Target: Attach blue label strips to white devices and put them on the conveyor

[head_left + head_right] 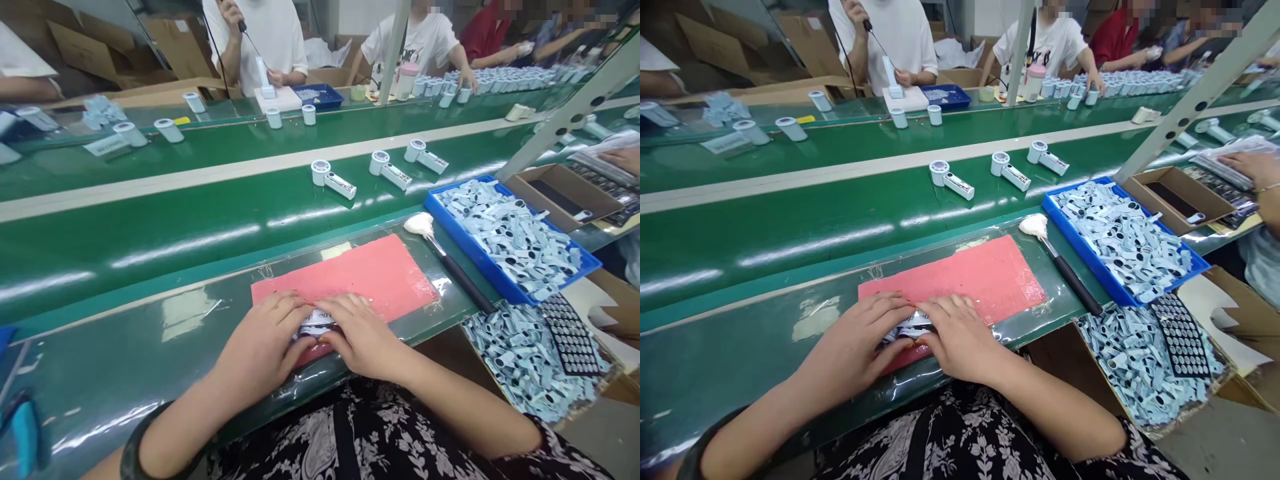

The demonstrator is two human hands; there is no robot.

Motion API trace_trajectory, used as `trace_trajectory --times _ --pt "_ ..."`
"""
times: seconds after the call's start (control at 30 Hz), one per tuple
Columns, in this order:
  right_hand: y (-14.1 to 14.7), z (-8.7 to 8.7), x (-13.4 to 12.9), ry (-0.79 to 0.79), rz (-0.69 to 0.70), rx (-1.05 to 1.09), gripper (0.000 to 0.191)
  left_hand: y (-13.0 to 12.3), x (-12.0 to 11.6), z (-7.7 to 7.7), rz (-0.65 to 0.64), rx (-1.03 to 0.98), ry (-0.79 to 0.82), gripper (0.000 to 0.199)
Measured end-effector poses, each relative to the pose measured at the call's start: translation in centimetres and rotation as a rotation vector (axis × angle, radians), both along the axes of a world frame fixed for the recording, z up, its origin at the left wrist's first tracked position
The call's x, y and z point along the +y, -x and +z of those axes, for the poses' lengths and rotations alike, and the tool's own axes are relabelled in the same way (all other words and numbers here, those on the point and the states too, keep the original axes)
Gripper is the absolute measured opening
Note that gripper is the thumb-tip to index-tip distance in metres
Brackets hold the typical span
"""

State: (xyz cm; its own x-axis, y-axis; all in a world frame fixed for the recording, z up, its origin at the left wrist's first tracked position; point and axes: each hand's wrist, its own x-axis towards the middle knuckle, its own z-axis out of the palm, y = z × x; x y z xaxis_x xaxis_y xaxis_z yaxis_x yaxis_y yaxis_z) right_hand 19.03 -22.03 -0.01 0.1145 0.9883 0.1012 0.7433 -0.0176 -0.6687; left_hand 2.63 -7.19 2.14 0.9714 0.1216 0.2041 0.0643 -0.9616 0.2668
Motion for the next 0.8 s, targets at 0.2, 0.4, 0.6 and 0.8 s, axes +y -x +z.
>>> trace_trajectory --times 0.2,0.4,0.6,0.8 --pt "-0.5 -0.3 0.7 0.019 -0.003 -0.005 0.039 -0.7 -0.1 -0.2 0.004 -0.037 -0.047 0.023" --pt "-0.8 0.0 1.4 -0.082 -0.099 -0.025 0.029 -0.1 1.5 -0.3 0.007 -0.191 -0.114 0.024" --pt "-0.6 -0.8 2.8 -0.202 -0.073 -0.241 0.022 -0.7 2.0 -1.1 0.091 -0.188 0.009 0.014" --pt "-0.8 -1.8 4.2 -0.224 -0.118 -0.199 0.026 -1.6 2.9 -1.1 0.117 -0.18 0.201 0.017"
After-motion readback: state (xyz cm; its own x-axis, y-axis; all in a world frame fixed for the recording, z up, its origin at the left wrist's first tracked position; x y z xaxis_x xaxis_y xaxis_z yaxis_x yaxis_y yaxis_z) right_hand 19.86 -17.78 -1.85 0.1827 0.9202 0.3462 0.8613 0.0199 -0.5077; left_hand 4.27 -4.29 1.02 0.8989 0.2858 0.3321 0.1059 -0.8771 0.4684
